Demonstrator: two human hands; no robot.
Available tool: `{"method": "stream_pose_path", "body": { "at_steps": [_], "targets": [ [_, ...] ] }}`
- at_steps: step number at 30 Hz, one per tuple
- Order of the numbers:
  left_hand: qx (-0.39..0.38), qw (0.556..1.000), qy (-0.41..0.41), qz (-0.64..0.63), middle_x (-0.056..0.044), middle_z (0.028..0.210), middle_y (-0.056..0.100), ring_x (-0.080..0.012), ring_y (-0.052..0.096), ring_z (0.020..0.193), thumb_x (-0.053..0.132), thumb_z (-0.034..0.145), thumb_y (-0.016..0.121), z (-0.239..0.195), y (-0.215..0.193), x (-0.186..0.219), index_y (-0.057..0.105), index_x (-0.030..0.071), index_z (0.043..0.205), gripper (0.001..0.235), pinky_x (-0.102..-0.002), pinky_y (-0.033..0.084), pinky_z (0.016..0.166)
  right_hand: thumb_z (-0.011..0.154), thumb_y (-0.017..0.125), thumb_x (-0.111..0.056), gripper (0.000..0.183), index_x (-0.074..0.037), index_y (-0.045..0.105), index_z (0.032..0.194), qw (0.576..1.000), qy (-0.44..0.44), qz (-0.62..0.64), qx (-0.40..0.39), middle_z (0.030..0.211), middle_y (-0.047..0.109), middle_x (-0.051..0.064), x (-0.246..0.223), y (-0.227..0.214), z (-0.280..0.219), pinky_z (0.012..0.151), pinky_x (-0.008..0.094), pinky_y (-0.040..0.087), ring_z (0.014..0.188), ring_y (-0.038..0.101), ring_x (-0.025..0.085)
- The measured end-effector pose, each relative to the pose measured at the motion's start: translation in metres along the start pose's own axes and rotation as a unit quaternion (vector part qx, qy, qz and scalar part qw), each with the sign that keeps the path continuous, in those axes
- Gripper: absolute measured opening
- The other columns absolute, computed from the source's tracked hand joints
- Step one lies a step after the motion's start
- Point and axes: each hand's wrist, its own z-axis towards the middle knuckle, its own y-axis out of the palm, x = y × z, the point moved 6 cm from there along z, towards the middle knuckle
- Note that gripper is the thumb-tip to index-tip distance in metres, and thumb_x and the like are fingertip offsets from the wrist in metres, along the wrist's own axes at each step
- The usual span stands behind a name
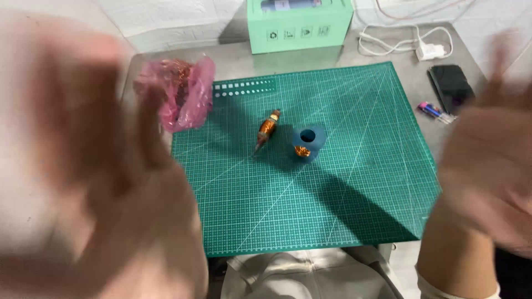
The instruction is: Winding thin copper wire around a small cylindrical component on a green cutting mat.
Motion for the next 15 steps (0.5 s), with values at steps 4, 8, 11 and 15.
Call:
{"method": "stream_pose_path", "body": {
  "at_steps": [4,8,11,15],
  "targets": [
    [-0.002,1.0,0.006,-0.002,-0.006,0.14,0.045,-0.0203,0.049,0.132,0.031,0.1,0.041,0.003,0.006,-0.005,0.037,0.012,0.137,0.042,-0.035,0.049,0.111,0.119,0.031,-0.018,0.054,0.0,0.012,0.166,1.0,-0.011,0.006,-0.006,0.134,0.057,0.029,-0.005,0.01,-0.027,0.109,0.034,0.03,0.114,0.057,0.031],
    [0.0,1.0,0.02,-0.009,-0.005,0.142,0.042,-0.0201,0.046,0.135,0.03,0.1,0.043,0.009,0.015,-0.008,0.035,0.012,0.139,0.043,-0.037,0.048,0.114,0.115,0.036,-0.016,0.058,0.002,0.012,0.165,1.0,-0.02,0.01,-0.022,0.129,0.058,0.028,0.003,0.023,-0.044,0.106,0.034,0.033,0.11,0.058,0.03],
    [0.008,1.0,0.023,-0.003,-0.004,0.144,0.04,-0.0199,0.044,0.138,0.029,0.1,0.044,0.008,0.014,-0.013,0.034,0.012,0.14,0.044,-0.037,0.048,0.117,0.112,0.039,-0.014,0.061,0.003,0.012,0.164,0.999,-0.018,0.022,-0.026,0.126,0.059,0.028,0.007,0.024,-0.049,0.104,0.034,0.034,0.108,0.059,0.029],
    [0.007,1.0,0.021,0.002,-0.003,0.146,0.038,-0.0196,0.041,0.141,0.028,0.1,0.046,0.002,0.017,-0.041,0.033,0.013,0.142,0.046,-0.039,0.047,0.12,0.11,0.042,-0.012,0.063,0.004,0.012,0.163,0.999,-0.027,0.034,-0.024,0.122,0.06,0.027,0.007,0.018,-0.055,0.102,0.033,0.036,0.105,0.06,0.028]
  ]
}}
